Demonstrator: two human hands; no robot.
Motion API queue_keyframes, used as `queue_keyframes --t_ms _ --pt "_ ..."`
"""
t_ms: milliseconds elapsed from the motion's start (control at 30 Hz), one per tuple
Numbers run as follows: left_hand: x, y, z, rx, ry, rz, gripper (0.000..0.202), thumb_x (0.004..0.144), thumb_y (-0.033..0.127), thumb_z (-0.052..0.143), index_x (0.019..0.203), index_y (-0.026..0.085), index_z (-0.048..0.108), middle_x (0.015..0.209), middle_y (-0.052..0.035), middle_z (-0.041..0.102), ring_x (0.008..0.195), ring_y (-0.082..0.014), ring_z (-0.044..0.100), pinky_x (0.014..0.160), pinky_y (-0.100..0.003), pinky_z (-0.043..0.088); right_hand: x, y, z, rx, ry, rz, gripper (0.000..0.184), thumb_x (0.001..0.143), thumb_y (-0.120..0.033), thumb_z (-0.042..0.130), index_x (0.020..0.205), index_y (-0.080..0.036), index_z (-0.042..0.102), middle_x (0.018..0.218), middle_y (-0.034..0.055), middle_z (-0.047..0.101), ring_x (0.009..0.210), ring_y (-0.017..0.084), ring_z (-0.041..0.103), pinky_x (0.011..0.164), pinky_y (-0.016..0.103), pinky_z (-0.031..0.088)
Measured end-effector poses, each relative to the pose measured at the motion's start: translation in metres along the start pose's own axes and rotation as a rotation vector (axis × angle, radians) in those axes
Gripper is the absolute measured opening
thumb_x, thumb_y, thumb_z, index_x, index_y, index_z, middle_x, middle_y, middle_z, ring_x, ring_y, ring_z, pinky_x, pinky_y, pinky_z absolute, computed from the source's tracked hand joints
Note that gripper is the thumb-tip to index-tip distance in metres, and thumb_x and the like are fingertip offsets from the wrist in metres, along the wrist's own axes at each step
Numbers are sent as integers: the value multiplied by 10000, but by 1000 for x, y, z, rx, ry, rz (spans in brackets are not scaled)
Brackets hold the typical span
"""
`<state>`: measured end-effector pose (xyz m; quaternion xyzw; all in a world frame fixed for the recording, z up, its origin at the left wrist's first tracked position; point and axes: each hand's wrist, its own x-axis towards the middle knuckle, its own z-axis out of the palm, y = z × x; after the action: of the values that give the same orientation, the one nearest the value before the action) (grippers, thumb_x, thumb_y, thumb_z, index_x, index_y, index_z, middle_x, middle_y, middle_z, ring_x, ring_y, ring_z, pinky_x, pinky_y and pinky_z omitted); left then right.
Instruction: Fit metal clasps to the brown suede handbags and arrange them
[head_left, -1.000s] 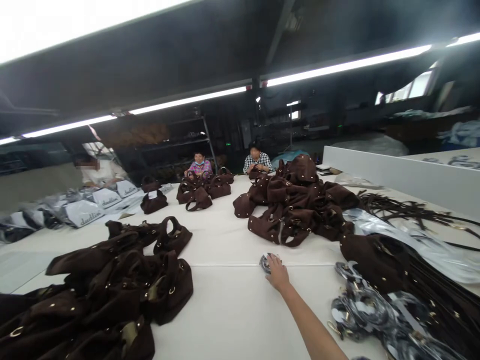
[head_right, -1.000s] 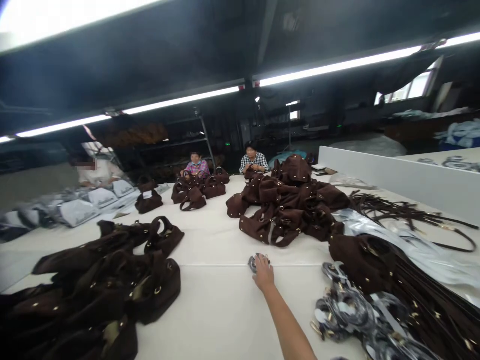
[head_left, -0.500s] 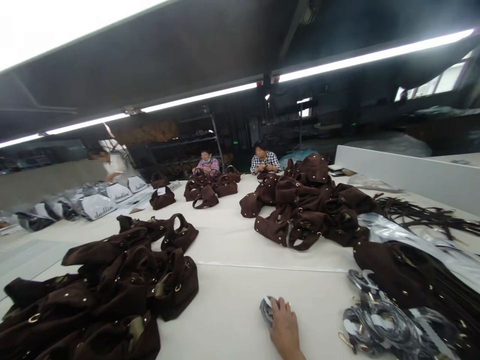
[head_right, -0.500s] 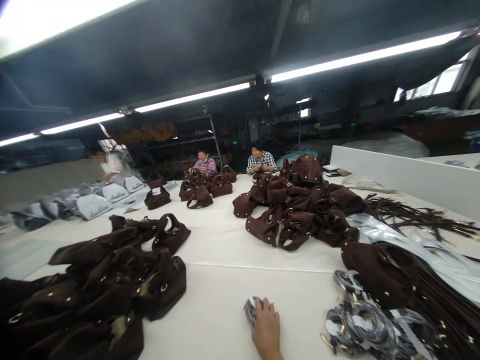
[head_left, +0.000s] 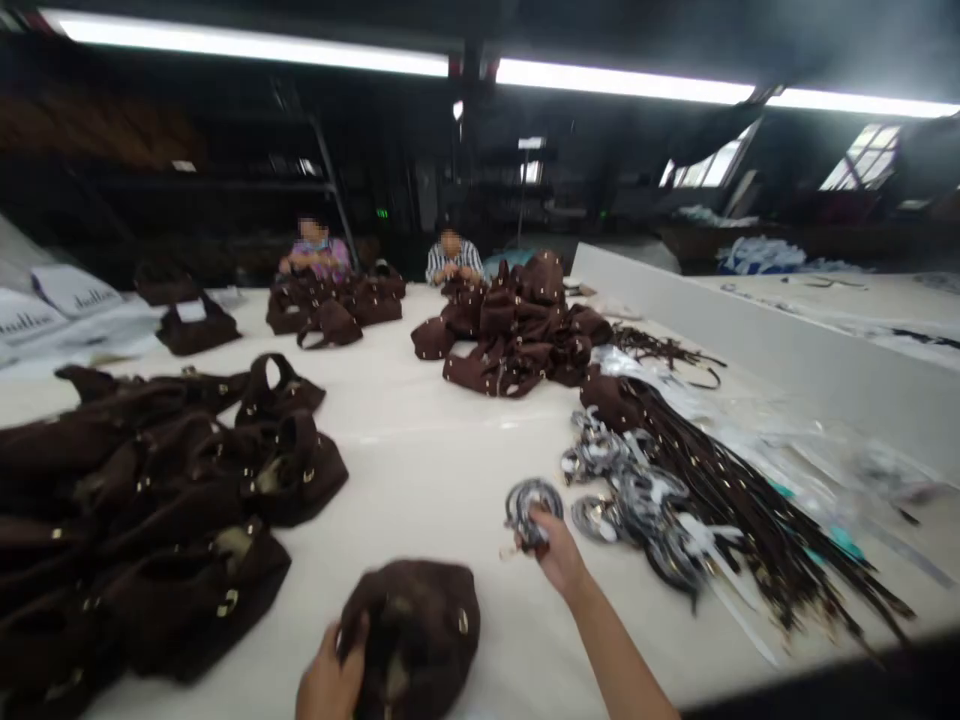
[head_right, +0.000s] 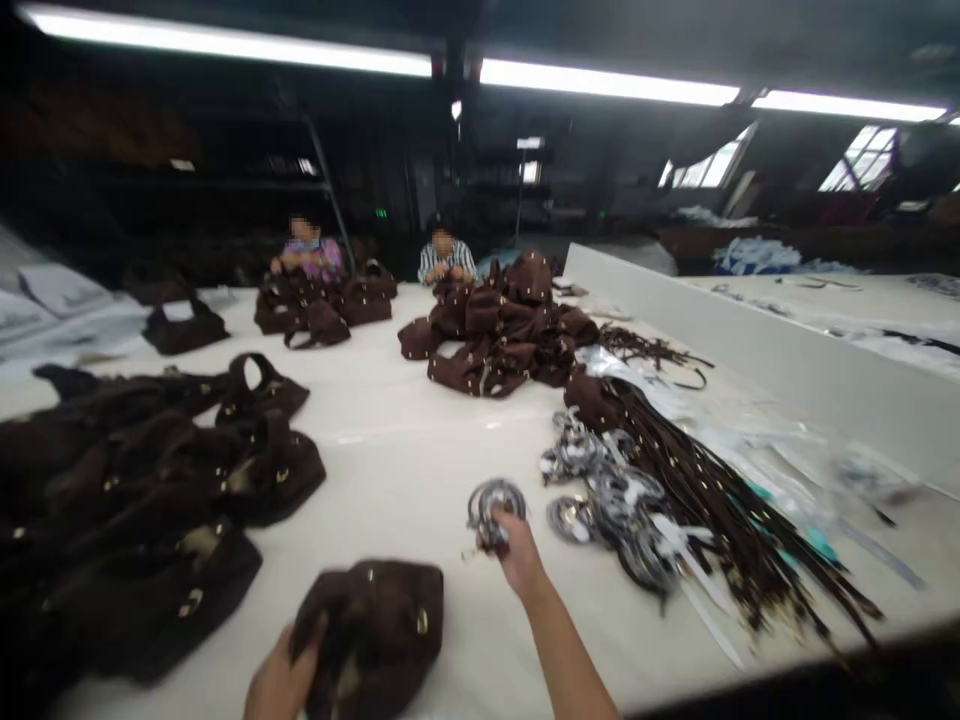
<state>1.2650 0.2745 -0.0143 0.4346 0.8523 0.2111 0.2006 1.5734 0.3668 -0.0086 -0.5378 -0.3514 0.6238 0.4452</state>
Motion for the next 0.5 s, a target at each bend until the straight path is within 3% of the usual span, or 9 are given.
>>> queue_keyframes --t_ms 100,233,333,400,500 --pt "-1 -24 15 30 -170 -48 331 961 433 539 1024 125 641 929 -74 689 928 -215 668 872 -412 536 -28 -8 -2 118 -30 11 400 709 -534 601 919 -203 520 790 78 687 587 160 592 452 218 317" --pt "15 -34 32 38 -229 -75 358 934 458 558 1055 130 635 915 -76 682 918 -231 657 868 -431 515 -64 -16 9 193 -108 -18 329 748 -445 665 905 -166 589 800 81 701 612 170 625 470 223 363" --pt "9 -34 35 2 -235 -39 295 908 395 609 1061 143 623 846 -40 656 821 -209 643 808 -406 523 -87 -24 36 101 -235 -261 275 764 -370 750 919 -160 665 843 63 726 717 201 680 549 265 497" --pt "0 -38 38 -42 -229 0 279 904 371 619 1077 153 616 838 -27 649 791 -198 637 786 -392 527 -92 -21 62 -84 -413 -495 229 805 -295 743 995 -173 703 958 56 745 870 208 705 743 317 578" --pt "-9 -49 43 -130 -208 25 252 907 365 634 1037 149 628 840 -19 659 751 -171 640 741 -353 541 -84 6 103 -398 -661 -750 261 894 -210 632 1145 -159 679 1131 71 722 1046 180 681 959 317 538"
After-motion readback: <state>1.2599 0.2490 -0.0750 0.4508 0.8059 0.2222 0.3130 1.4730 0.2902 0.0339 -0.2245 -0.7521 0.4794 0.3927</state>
